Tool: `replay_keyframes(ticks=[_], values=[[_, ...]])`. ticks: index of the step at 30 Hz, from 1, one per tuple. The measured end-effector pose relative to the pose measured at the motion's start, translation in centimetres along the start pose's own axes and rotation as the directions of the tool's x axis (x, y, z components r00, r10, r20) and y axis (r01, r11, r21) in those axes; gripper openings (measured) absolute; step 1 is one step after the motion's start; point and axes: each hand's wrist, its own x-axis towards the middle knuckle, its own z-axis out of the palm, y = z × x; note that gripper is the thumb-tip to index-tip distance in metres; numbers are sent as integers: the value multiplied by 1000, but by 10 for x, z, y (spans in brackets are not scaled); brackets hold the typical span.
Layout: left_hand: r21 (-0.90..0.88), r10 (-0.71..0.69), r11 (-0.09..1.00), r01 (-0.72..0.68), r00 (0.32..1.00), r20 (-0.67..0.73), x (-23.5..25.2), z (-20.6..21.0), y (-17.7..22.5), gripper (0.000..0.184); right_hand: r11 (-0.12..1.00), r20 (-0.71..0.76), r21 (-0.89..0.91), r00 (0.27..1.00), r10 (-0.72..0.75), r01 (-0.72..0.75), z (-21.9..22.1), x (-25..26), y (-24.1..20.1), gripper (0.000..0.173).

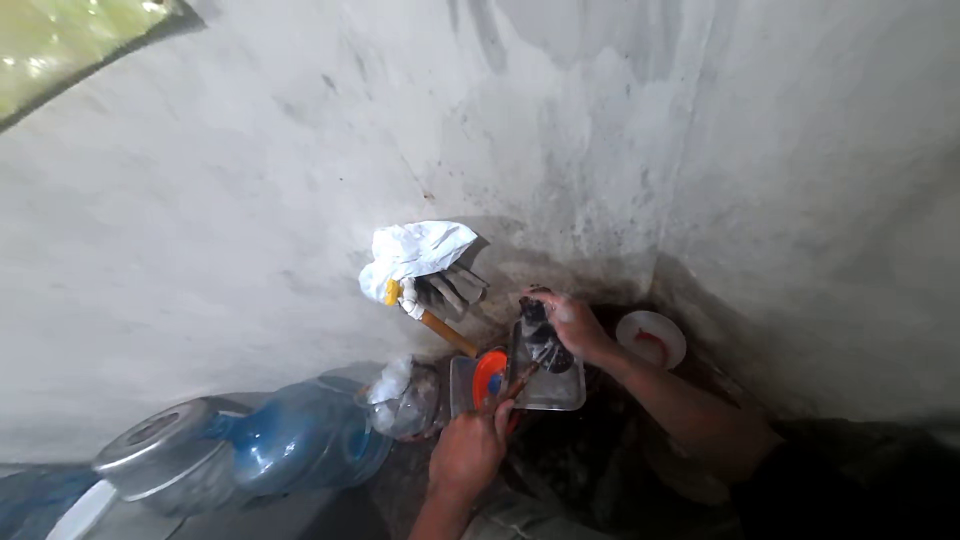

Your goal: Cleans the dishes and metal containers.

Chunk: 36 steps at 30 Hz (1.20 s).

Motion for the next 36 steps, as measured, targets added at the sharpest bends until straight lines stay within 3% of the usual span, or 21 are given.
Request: replay_keyframes(ticks=[1,3,5,7,9,11,13,15,17,19,22,25,27,30,32,36], values=[[-2,-7,1000,7,1000,10,0,1,0,66,987,-5,-53,989,-150,150,7,-11,5,38],[-19,-9,1000,9,1000,2,0,3,1,65,883,-10,-175,895,-445,437,20,-26,13,32],[-33,10,999,-11,999,-36,2,6,2,65,844,-2,-257,873,-489,472,20,-24,9,34],[-51,3,999,-4,1000,-20,2,5,4,65,930,-27,-186,944,-329,318,14,-12,1,30],[-86,1,996,-2,1000,-20,2,2,4,65,998,-23,38,998,-58,59,0,4,-6,32],[-127,9,992,-19,997,-78,0,2,3,64,953,-60,283,990,126,-105,-6,9,4,36],[-174,38,982,-68,984,-174,0,3,3,64,873,-196,481,960,199,-83,8,2,26,38],[-217,68,968,-126,964,-258,4,5,4,62,840,-412,540,889,199,63,33,-9,33,40],[-261,52,958,-120,967,-251,8,4,7,58,787,-502,601,832,235,141,55,-22,21,43],[-280,-6,959,-41,986,-166,12,-3,13,55,723,-478,684,810,339,101,74,-30,-2,44],[-278,-56,960,34,996,-72,21,-19,25,55,892,-479,452,843,245,-3,95,-44,-14,54],[-300,-42,954,28,998,-43,33,-37,36,53,898,-455,439,866,207,16,113,-58,-26,57],[-420,-43,907,22,998,-43,39,-47,46,51,802,-466,585,860,207,124,117,-70,-31,56],[-577,-51,816,-36,990,-133,53,-45,54,44,542,-457,804,838,300,244,109,-74,-41,54],[-593,-53,804,-35,990,-130,59,-45,59,43,449,-323,885,851,413,118,93,-65,-53,40],[-591,-31,806,-23,996,-81,52,-41,66,45,453,-175,889,867,466,-64,46,-20,-82,20]])
